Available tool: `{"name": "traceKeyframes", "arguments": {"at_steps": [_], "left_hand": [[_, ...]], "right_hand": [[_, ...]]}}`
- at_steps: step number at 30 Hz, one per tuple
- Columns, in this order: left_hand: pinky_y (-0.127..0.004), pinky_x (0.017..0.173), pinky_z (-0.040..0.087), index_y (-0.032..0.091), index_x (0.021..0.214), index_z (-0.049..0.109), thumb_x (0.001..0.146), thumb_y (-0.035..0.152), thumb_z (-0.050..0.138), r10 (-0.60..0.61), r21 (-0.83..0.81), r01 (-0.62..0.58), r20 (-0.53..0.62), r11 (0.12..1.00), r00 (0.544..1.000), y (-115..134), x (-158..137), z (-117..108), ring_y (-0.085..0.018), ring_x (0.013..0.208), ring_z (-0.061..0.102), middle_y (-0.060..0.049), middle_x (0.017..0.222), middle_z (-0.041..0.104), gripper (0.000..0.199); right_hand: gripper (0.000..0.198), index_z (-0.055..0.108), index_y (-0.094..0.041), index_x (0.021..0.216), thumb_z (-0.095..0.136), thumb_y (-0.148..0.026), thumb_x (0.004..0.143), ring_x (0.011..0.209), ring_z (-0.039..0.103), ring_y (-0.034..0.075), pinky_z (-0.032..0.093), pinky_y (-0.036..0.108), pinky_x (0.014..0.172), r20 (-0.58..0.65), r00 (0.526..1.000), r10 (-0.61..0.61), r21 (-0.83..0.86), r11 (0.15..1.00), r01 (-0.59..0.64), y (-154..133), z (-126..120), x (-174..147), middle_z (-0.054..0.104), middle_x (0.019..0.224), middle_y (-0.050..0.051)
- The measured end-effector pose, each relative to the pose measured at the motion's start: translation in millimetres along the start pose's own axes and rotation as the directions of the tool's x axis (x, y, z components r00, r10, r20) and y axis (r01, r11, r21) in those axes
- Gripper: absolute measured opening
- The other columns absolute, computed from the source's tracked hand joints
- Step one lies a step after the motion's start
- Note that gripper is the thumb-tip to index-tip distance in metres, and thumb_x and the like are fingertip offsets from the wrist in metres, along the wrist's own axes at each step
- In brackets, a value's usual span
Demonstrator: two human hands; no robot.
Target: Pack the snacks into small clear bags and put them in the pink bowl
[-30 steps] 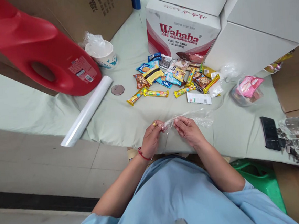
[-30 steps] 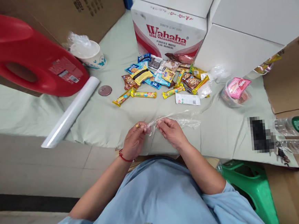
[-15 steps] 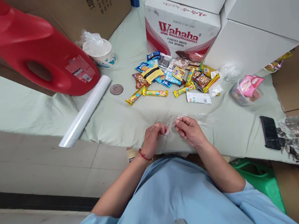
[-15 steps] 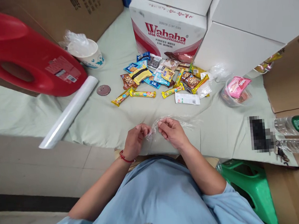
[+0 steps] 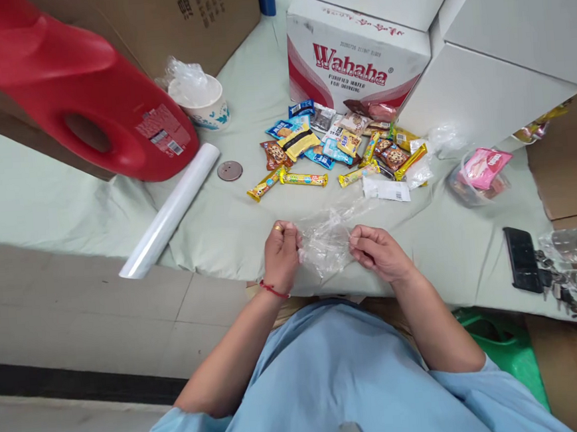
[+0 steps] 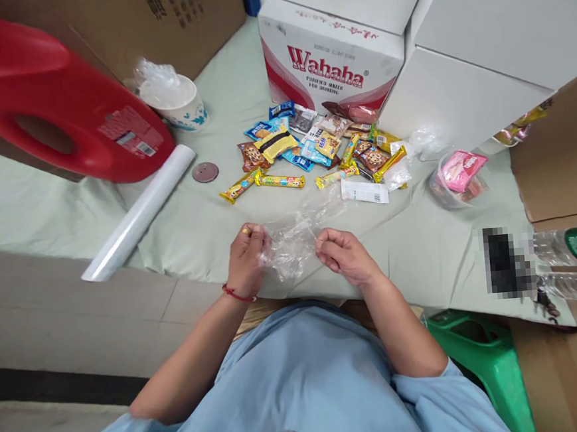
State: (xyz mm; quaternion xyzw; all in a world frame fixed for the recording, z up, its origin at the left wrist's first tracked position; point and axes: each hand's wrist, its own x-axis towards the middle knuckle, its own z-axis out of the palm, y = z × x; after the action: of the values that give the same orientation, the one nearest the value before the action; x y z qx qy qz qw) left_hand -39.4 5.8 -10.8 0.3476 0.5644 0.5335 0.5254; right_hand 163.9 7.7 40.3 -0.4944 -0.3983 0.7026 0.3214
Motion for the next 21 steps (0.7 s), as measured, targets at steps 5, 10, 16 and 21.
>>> {"name": "traceKeyframes", "arguments": {"at_steps": [5, 10, 16, 21], "left_hand": [[-0.024, 0.043, 0.029, 0.026, 0.082, 0.041, 0.095, 0.053, 0.057, -0.038, -0.003, 0.038, -0.101, 0.999, 0.994, -3, 4, -19, -0.01, 0.044, 0.034, 0.01, 0.056, 0.038, 0.034], [-0.024, 0.045, 0.03, 0.026, 0.084, 0.045, 0.097, 0.05, 0.055, -0.023, 0.123, 0.027, -0.035, 0.992, 0.999, -11, 1, -28, -0.011, 0.045, 0.036, 0.009, 0.055, 0.039, 0.029], [-0.025, 0.055, 0.034, 0.024, 0.088, 0.056, 0.096, 0.046, 0.057, 0.083, 0.375, -0.086, 0.024, 0.923, 0.996, -15, -11, -26, -0.013, 0.055, 0.042, 0.006, 0.062, 0.047, 0.023], [-0.027, 0.062, 0.041, 0.022, 0.097, 0.064, 0.091, 0.041, 0.059, 0.105, 0.5, -0.123, 0.064, 0.857, 0.992, -14, -15, -30, -0.015, 0.062, 0.05, 0.003, 0.072, 0.055, 0.02]], "right_hand": [[0.033, 0.057, -0.021, 0.074, 0.074, -0.049, 0.078, 0.043, 0.032, 0.006, 0.02, 0.021, 0.04, -0.084, 0.996, 0.02, -0.122, 0.992, -0.03, 10, -43, -15, 0.055, 0.06, -0.005], [0.042, 0.067, -0.02, 0.082, 0.067, -0.062, 0.087, 0.071, 0.055, 0.016, 0.045, 0.028, 0.064, -0.096, 0.989, -0.108, -0.517, 0.855, 0.043, 3, -84, -18, 0.063, 0.074, 0.002], [0.04, 0.073, -0.023, 0.103, 0.07, -0.058, 0.086, 0.094, 0.063, 0.024, 0.048, 0.036, 0.086, 0.028, 0.948, -0.318, -0.718, 0.653, 0.24, -24, -80, 8, 0.072, 0.103, 0.008], [0.022, 0.074, -0.022, 0.102, 0.072, -0.036, 0.085, 0.094, 0.062, 0.023, 0.045, 0.037, 0.091, 0.15, 0.926, -0.348, -0.766, 0.551, 0.331, -16, -46, 38, 0.072, 0.096, 0.006]]}}
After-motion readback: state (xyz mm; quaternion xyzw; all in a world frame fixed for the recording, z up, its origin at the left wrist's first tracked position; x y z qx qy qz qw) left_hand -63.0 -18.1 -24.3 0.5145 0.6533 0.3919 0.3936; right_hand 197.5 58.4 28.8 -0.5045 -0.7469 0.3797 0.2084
